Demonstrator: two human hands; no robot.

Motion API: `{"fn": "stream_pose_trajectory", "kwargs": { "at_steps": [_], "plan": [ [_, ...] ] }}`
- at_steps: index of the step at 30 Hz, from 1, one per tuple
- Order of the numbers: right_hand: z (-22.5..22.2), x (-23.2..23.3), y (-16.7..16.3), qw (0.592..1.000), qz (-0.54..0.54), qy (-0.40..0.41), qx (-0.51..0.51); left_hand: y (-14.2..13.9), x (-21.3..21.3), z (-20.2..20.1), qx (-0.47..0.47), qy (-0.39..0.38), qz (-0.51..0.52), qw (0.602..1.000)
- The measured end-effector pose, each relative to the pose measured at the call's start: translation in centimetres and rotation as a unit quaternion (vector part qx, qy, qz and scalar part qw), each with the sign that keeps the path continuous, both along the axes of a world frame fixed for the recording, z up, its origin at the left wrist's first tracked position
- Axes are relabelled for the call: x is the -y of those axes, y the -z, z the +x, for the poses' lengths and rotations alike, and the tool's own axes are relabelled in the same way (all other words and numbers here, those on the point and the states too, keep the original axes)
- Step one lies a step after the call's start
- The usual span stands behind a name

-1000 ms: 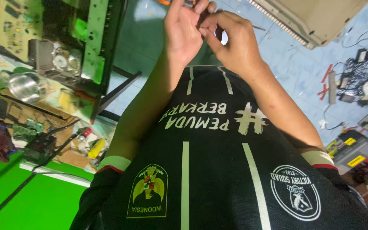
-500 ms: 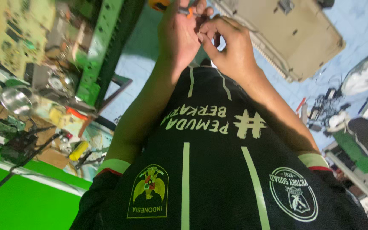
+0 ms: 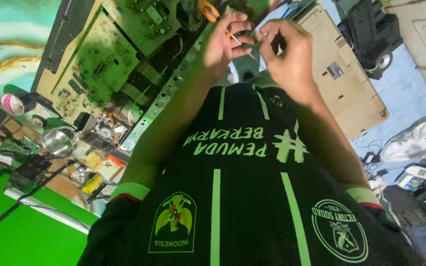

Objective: The person repairs electronics by handling a roll of green tape and using a screwdriver to work on components within an electronic chassis.

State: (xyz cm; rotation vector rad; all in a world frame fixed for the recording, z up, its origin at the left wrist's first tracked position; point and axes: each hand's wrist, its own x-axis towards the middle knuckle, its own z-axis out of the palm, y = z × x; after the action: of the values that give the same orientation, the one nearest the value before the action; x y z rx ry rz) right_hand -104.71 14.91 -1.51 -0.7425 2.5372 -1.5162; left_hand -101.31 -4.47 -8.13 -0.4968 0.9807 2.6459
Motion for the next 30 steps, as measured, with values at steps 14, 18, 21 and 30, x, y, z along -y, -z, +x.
{"fn": "stream_pose_trajectory", "kwargs": {
  "at_steps": [14,18,21,30],
  "plan": [
    [-16.7,5.9,12.1,0.98,0.035,-0.153,-0.124,1.5,2.1,-10.1,0.134,-0.1,-0.173,0.971],
    [-18.2,7.1,12.2,0.982,0.097,-0.146,-0.077,1.1,2.3,-11.4,0.177,-0.098,-0.148,0.968],
    [-18.7,7.5,12.4,0.98,0.08,-0.151,-0.104,1.1,2.4,-12.1,0.178,-0.088,-0.164,0.966],
    [-18.2,6.2,12.9,0.978,0.126,-0.159,0.05,3.4,1.9,-11.5,0.153,-0.114,-0.2,0.961]
  ]
}}
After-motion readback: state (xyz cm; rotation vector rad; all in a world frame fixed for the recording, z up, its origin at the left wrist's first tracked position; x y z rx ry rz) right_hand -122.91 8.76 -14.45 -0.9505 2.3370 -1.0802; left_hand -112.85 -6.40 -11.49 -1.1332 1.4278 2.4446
